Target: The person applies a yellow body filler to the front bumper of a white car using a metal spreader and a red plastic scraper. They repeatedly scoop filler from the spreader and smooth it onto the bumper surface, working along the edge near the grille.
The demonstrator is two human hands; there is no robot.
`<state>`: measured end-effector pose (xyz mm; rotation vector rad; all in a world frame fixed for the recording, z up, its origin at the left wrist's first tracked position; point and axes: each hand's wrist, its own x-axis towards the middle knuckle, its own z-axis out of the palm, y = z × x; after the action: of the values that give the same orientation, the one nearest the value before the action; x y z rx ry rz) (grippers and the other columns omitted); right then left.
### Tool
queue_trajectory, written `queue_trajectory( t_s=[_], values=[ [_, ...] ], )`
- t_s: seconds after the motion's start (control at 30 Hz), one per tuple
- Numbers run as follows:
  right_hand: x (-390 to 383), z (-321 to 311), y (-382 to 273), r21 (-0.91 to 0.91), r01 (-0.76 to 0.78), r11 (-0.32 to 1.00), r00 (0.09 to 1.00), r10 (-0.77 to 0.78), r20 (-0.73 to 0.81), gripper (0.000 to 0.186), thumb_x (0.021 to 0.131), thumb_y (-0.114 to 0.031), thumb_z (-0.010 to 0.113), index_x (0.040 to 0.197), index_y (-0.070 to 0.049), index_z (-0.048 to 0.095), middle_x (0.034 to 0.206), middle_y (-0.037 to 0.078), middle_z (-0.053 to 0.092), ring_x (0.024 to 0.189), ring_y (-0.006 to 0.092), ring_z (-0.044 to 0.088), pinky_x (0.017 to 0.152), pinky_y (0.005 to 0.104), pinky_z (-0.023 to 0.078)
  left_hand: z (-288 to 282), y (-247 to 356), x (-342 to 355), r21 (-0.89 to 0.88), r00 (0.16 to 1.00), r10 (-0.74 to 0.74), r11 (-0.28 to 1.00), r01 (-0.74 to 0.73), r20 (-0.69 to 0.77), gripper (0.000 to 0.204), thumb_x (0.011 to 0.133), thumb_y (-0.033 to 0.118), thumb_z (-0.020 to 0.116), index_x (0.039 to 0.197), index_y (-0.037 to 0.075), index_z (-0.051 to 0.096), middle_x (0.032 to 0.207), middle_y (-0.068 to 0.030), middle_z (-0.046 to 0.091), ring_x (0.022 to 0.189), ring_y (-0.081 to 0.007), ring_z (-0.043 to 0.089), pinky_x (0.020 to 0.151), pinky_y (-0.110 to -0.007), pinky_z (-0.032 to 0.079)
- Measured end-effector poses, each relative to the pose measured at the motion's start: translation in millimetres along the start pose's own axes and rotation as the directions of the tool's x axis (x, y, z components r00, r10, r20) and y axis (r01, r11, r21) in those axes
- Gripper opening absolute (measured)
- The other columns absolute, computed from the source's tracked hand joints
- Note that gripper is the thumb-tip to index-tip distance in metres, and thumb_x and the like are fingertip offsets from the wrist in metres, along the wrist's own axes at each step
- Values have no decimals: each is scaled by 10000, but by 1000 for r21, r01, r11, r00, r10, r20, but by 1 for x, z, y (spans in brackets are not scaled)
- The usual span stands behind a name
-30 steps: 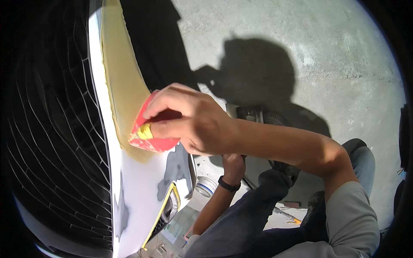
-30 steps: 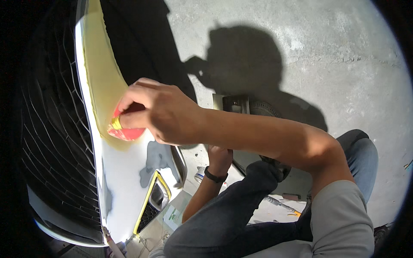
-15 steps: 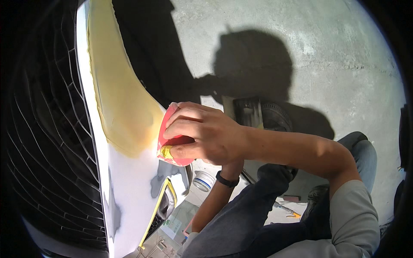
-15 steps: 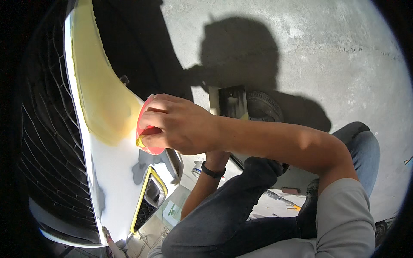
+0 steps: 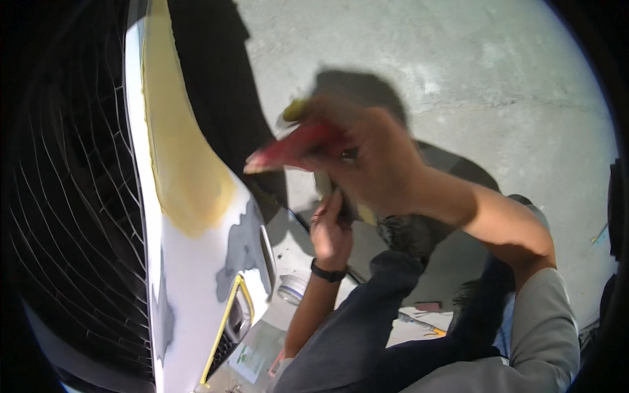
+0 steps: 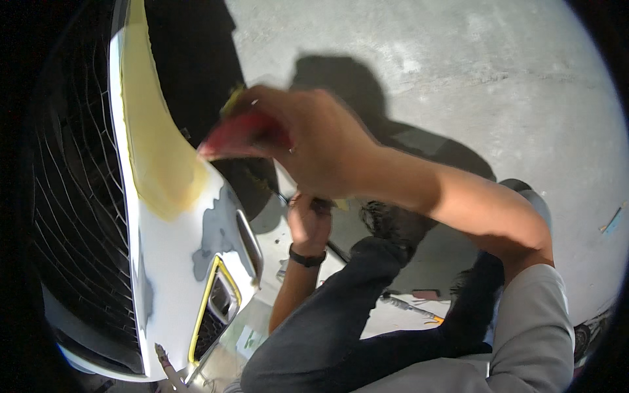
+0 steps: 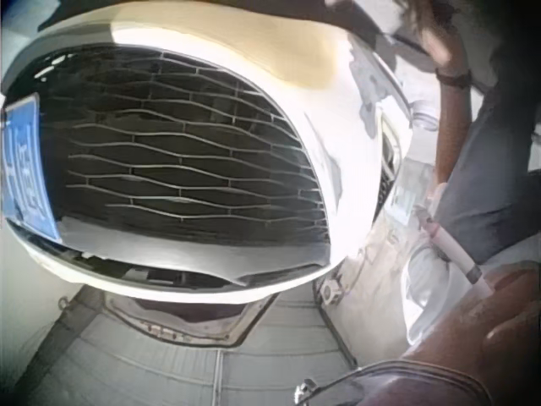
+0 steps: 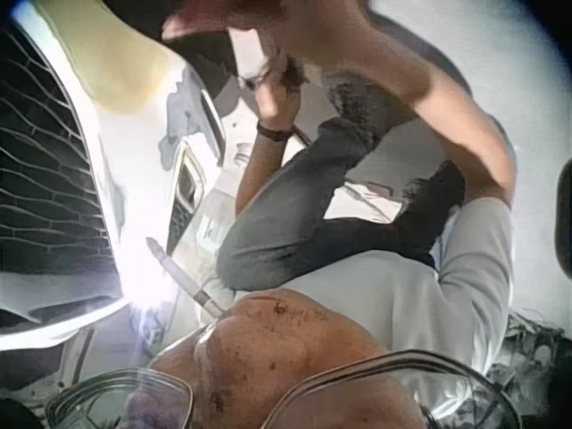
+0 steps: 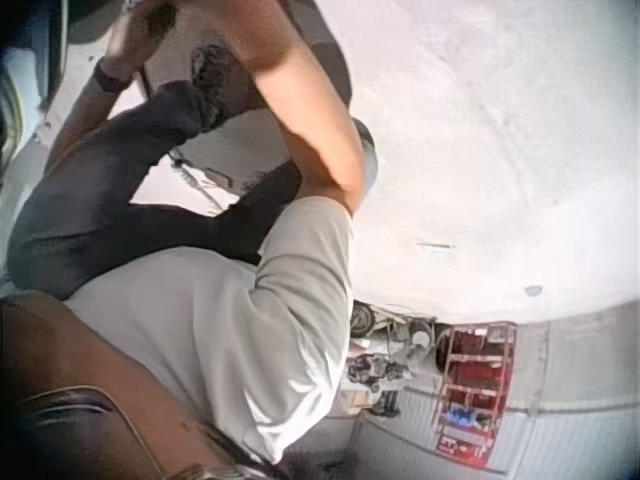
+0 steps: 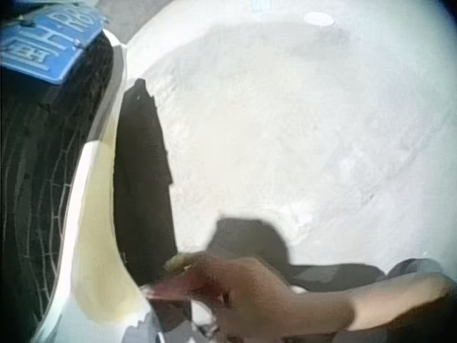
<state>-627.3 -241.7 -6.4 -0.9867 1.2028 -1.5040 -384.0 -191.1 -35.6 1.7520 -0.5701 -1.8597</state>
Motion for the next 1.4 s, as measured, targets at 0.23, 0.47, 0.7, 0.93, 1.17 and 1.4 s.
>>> queue_trajectory(
  t_s=[0.23,0.47,0.7,0.93,1.17,1.4],
  values=[
    [-10,-104,-18,887,-13,462,960,253,-119,492,1037,8,510,1513,-17,386,1292,129,625,1174,216,638,1053,391,531,88,38,-12,-312,926,36,946,90,376,316,1090,203,489,1328,26,599,1229,-126,708,1018,-227,716,840,-377,591],
    [-18,-124,-68,788,238,568,948,41,-316,563,1061,-51,497,1582,-24,288,1294,117,609,1162,205,614,1037,385,514,156,49,-34,-282,838,89,956,80,538,314,1100,187,463,1337,29,595,1200,-127,716,950,-211,736,801,-362,612],
    [-48,-111,-69,536,312,784,908,-80,-411,574,1051,-12,527,1570,15,283,1350,89,565,1173,118,573,1031,282,458,168,45,-46,-302,820,46,940,157,570,333,1104,200,460,1354,9,569,1225,-150,711,950,-218,740,835,-353,620],
    [-109,-70,-47,566,-85,820,931,267,-247,628,1055,-68,564,1601,10,262,1450,76,495,1291,126,488,1106,296,372,157,54,-34,-276,835,41,951,135,549,350,1102,246,469,1358,34,580,1203,-136,720,861,-204,737,721,-340,611],
    [-59,-117,-53,577,196,793,871,129,-474,574,1063,-44,528,1567,36,264,1277,68,614,1061,91,601,931,259,503,162,37,-41,-247,909,11,964,102,416,335,1095,166,471,1377,20,577,1292,-148,690,1001,-240,746,802,-361,640],
    [-89,-78,-54,495,-246,833,860,423,-285,593,1034,6,557,1579,-17,324,1337,48,564,1163,105,563,1000,263,455,151,52,-29,-288,830,105,955,69,548,352,1097,206,481,1369,6,580,1264,-128,695,1080,-210,703,926,-357,583]
  ],
)
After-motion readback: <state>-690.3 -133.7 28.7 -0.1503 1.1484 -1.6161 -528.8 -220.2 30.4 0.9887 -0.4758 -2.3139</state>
